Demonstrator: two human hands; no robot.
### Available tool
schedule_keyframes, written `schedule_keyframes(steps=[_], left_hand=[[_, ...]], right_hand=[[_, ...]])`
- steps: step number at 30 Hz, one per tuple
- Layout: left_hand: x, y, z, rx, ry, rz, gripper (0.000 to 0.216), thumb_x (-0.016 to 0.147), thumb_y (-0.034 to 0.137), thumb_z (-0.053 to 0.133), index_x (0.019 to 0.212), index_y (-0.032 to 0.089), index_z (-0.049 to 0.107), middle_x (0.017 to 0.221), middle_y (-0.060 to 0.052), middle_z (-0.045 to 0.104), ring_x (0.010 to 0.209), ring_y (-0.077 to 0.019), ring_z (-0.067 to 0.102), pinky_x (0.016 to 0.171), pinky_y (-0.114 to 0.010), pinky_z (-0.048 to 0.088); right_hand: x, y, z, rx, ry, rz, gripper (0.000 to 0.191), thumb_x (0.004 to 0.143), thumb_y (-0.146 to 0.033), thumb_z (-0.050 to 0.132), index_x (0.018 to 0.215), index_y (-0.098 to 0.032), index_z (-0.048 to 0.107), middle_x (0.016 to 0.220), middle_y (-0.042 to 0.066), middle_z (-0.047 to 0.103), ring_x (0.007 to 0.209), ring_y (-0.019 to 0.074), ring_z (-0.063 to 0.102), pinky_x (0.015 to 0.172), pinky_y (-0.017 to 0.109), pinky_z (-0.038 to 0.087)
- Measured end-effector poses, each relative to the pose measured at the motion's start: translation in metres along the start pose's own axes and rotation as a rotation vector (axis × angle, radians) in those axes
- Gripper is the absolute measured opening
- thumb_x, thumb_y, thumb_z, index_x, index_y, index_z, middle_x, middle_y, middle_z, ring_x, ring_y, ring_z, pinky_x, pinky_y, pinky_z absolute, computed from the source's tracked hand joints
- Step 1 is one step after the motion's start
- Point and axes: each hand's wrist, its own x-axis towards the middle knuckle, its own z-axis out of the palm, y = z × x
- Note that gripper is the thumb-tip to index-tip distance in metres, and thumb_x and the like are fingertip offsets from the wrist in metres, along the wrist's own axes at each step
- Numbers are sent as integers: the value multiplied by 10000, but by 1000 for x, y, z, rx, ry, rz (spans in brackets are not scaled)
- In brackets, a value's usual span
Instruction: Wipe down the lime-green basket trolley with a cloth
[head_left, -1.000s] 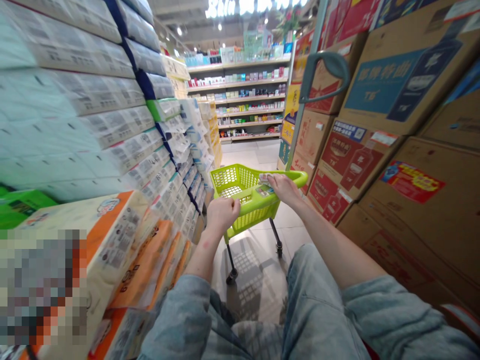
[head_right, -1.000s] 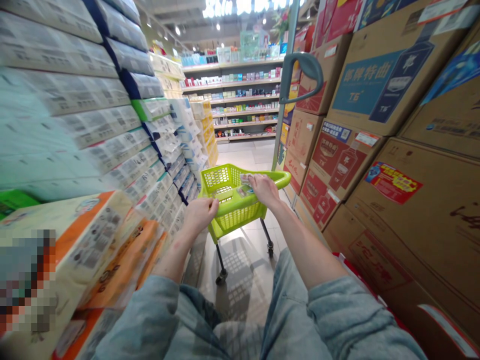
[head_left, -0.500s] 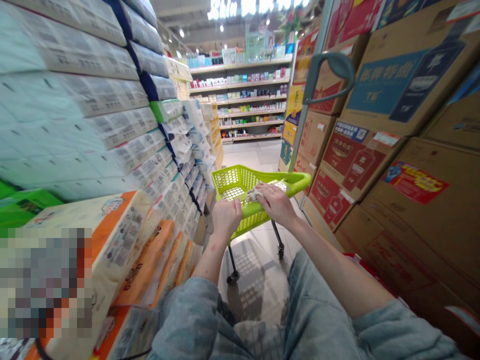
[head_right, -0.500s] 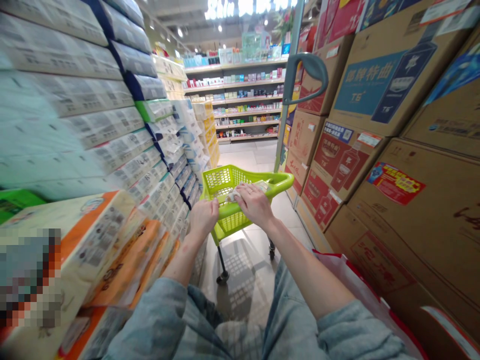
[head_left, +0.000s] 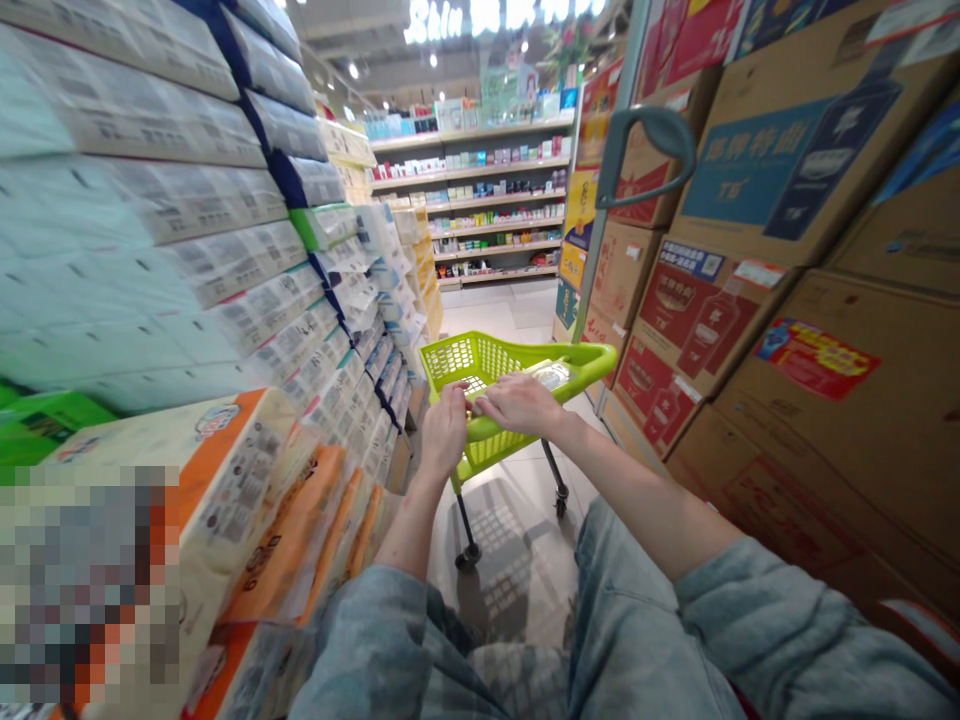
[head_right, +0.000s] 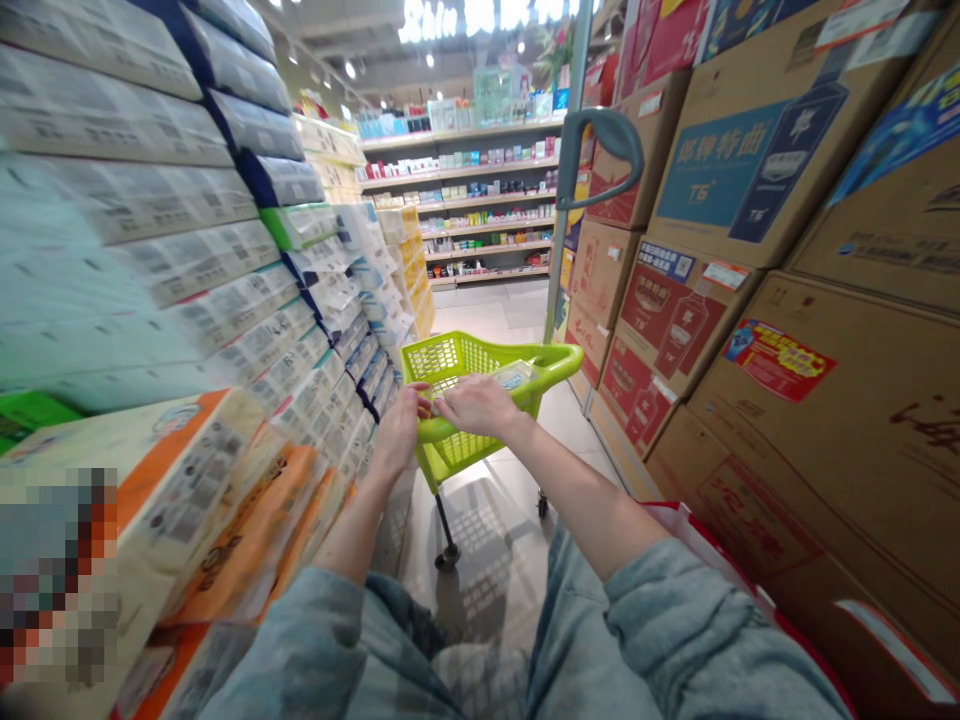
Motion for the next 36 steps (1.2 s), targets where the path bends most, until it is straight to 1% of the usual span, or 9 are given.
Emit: schedule_keyframes(steps=[3, 8, 13, 18, 21, 25, 30, 33, 36], left_hand=[[7, -8, -2, -129, -46, -15, 486, 950, 474, 170, 1103, 213, 550, 876, -23, 671, 741, -147, 641, 726, -289, 474], [11, -18, 4, -174, 29, -26, 479, 948, 469, 180, 1104, 205, 548, 817, -17, 663, 733, -147, 636, 747, -298, 480], [8, -22, 10, -199, 119, 10, 488, 953, 483, 163, 1194, 201, 480, 897, -35, 660, 862, -147, 631, 785, -288, 486], [6, -22, 13, -284, 135, -41, 536, 940, 539, 144, 1221, 210, 461, 1001, -57, 654, 888, -146, 625, 714, -259, 500], [5, -22, 13, -342, 126, -64, 561, 939, 535, 111, 1219, 198, 464, 1020, -69, 654, 906, -149, 623, 741, -264, 500], [4, -27, 13, -425, 79, -15, 532, 941, 523, 152, 1159, 192, 507, 1022, -69, 657, 936, -151, 621, 835, -294, 483], [4, -35, 20, -482, 24, 21, 515, 948, 502, 184, 1122, 173, 541, 1016, -78, 655, 958, -159, 612, 889, -326, 458], [3, -37, 30, -443, 39, 58, 508, 946, 502, 202, 1145, 180, 541, 1061, -80, 638, 996, -161, 590, 907, -325, 445], [4, -39, 39, -456, 61, 74, 525, 939, 525, 187, 1150, 187, 529, 1060, -75, 630, 949, -154, 592, 873, -313, 453]], right_hand=[[-4, 3, 2, 25, 56, -38, 430, 946, -381, 342, 754, -153, 653, 755, 83, 679, 728, 171, 594, 738, 295, 368], [-15, 1, 5, 81, 128, -106, 404, 959, -396, 320, 836, -165, 628, 810, 68, 677, 801, 169, 590, 762, 284, 361], [-13, -24, 8, 63, 156, 103, 423, 958, -429, 310, 868, -169, 633, 824, 79, 686, 806, 201, 604, 754, 307, 355], [7, -45, 6, 14, -26, 233, 445, 956, -357, 311, 785, -168, 676, 740, 100, 702, 678, 206, 635, 636, 297, 364], [8, -44, 4, 1, -57, 179, 470, 956, -359, 302, 758, -169, 684, 736, 101, 706, 661, 196, 637, 591, 277, 346], [-8, -32, 4, 63, 67, 124, 486, 962, -418, 284, 797, -170, 668, 728, 62, 697, 640, 156, 615, 585, 255, 316], [-24, -14, 6, 163, 171, 71, 487, 972, -374, 263, 753, -172, 648, 702, 38, 679, 644, 128, 592, 627, 243, 317], [-26, -11, 5, 182, 162, 85, 488, 977, -372, 251, 758, -179, 643, 719, 33, 680, 674, 126, 597, 652, 238, 323], [-25, -20, 2, 122, 111, 158, 478, 974, -390, 262, 784, -179, 646, 728, 39, 683, 687, 137, 604, 661, 251, 324]])
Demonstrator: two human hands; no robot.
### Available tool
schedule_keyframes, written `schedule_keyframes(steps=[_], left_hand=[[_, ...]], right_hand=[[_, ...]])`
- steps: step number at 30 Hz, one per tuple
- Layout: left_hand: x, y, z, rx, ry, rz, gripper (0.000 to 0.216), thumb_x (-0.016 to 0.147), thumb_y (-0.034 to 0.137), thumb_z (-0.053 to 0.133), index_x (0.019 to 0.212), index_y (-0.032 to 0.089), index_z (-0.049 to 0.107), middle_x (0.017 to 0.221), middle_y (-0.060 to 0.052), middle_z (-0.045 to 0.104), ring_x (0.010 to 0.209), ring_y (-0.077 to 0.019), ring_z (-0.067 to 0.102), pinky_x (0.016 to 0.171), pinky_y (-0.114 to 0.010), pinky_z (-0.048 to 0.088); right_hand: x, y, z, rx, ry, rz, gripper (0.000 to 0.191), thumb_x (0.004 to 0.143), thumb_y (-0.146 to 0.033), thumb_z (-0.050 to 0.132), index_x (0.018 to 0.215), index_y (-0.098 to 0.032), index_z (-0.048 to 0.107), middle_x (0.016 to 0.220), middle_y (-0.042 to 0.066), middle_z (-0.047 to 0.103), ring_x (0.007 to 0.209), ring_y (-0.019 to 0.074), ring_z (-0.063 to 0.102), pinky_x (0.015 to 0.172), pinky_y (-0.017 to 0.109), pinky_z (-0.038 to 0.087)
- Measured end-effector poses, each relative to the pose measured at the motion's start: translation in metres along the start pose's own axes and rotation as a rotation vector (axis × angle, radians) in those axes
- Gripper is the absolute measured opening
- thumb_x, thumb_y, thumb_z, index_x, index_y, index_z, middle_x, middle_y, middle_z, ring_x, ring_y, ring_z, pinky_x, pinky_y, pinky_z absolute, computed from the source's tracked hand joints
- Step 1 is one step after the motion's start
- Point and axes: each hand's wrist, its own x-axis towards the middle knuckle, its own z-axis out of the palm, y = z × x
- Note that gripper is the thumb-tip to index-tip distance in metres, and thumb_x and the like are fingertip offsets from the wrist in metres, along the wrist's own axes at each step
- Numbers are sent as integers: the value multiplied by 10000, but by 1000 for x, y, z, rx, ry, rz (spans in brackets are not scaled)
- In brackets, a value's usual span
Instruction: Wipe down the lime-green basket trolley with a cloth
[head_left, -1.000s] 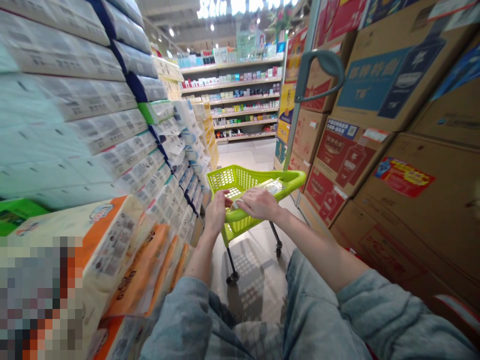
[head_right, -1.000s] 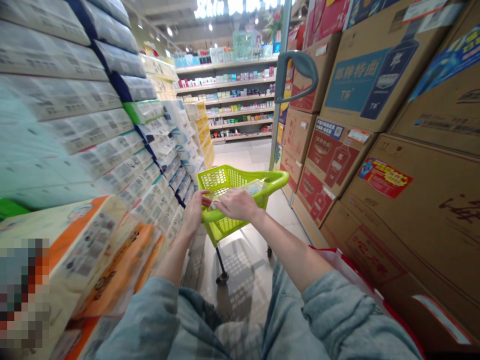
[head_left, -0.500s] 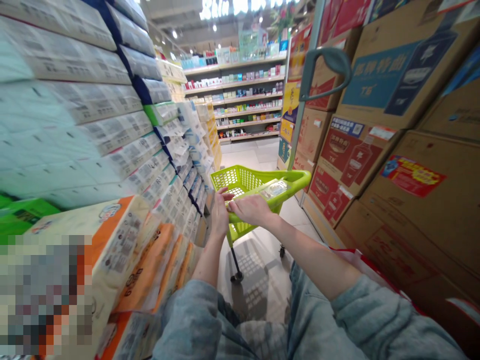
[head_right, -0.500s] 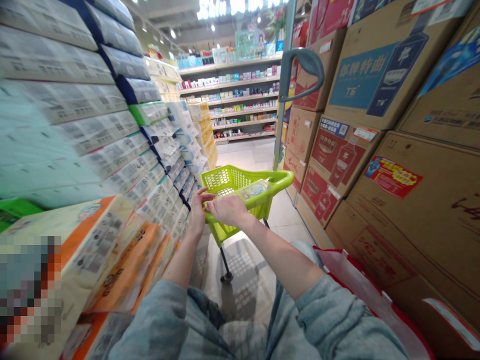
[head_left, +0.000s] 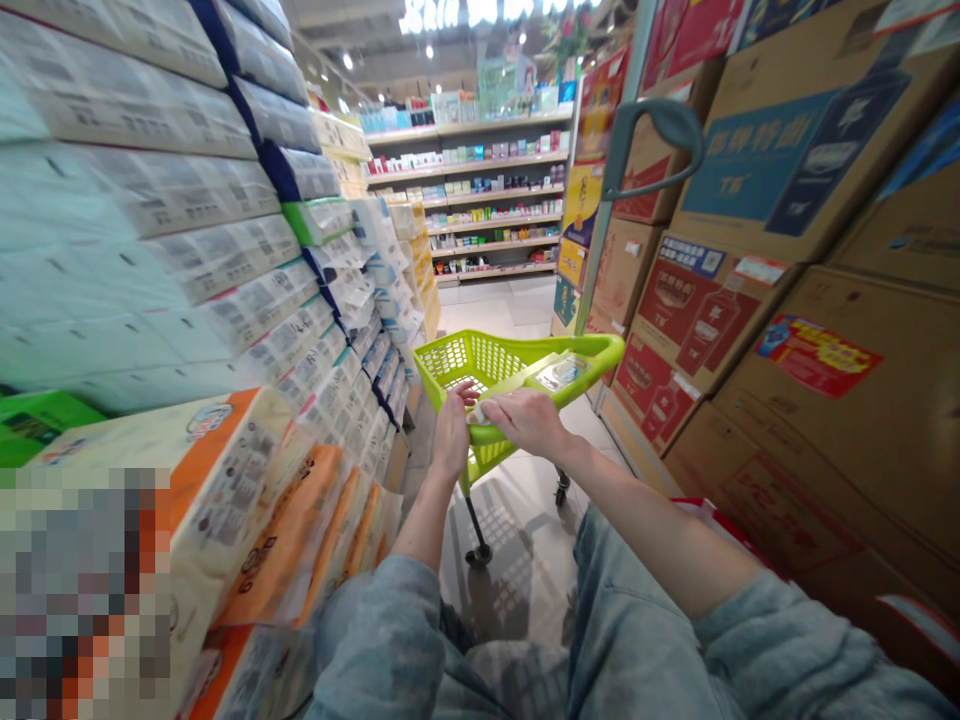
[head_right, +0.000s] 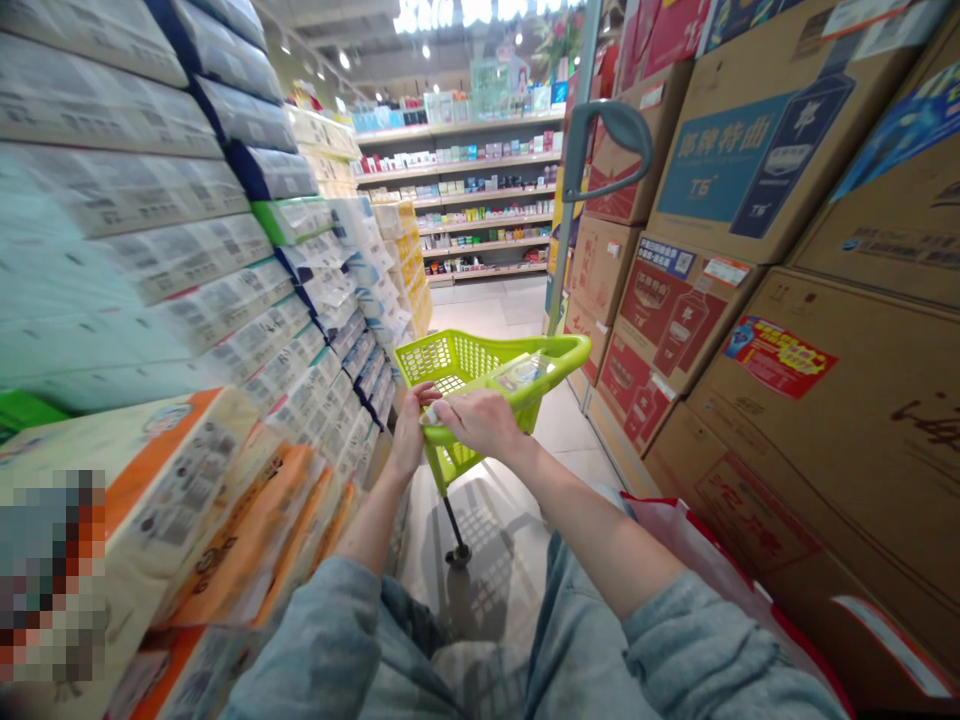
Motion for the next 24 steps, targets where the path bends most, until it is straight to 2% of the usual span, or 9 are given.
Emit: schedule_keyframes(steps=[4, 8, 11, 15, 20, 24], left_hand=[[0, -1, 4, -25, 1, -4, 530, 932, 551, 199, 1153, 197, 526, 1044, -65, 624, 947, -155, 584, 875, -309, 443], [-3, 2, 4, -53, 1, -2, 539, 929, 562, 206, 1163, 203, 531, 1040, -60, 620, 970, -157, 575, 900, -307, 432], [-5, 6, 6, -49, 9, -8, 546, 921, 578, 214, 1166, 212, 537, 1027, -52, 619, 966, -157, 576, 902, -306, 434], [-10, 14, 10, -57, 0, 7, 532, 936, 548, 202, 1165, 205, 538, 1021, -56, 623, 958, -156, 575, 923, -318, 422], [-14, 23, 16, -69, -85, 17, 505, 946, 519, 213, 1142, 192, 544, 1023, -64, 643, 959, -165, 583, 919, -328, 419], [-10, 21, 20, -95, -152, -11, 521, 947, 519, 193, 1141, 189, 546, 1000, -65, 658, 961, -177, 591, 922, -344, 418]], right_hand=[[1, -27, -4, -153, -32, 189, 443, 966, -355, 287, 812, -146, 646, 779, 93, 695, 737, 187, 625, 688, 287, 333], [5, -39, -4, -157, -79, 253, 432, 958, -332, 304, 824, -134, 664, 783, 108, 706, 727, 187, 635, 676, 284, 341], [4, -31, 0, -105, -38, 267, 436, 948, -365, 327, 789, -163, 679, 754, 76, 710, 675, 161, 623, 629, 265, 327], [-7, -13, 6, -30, 120, 188, 432, 928, -372, 363, 679, -174, 655, 663, 38, 678, 605, 130, 580, 600, 257, 303], [-24, 10, 3, 141, 290, 73, 448, 927, -320, 369, 554, -175, 569, 553, 12, 593, 556, 110, 524, 609, 250, 324], [-30, 24, -3, 297, 381, 79, 449, 934, -308, 353, 538, -184, 524, 543, 5, 553, 547, 113, 508, 605, 253, 360]])
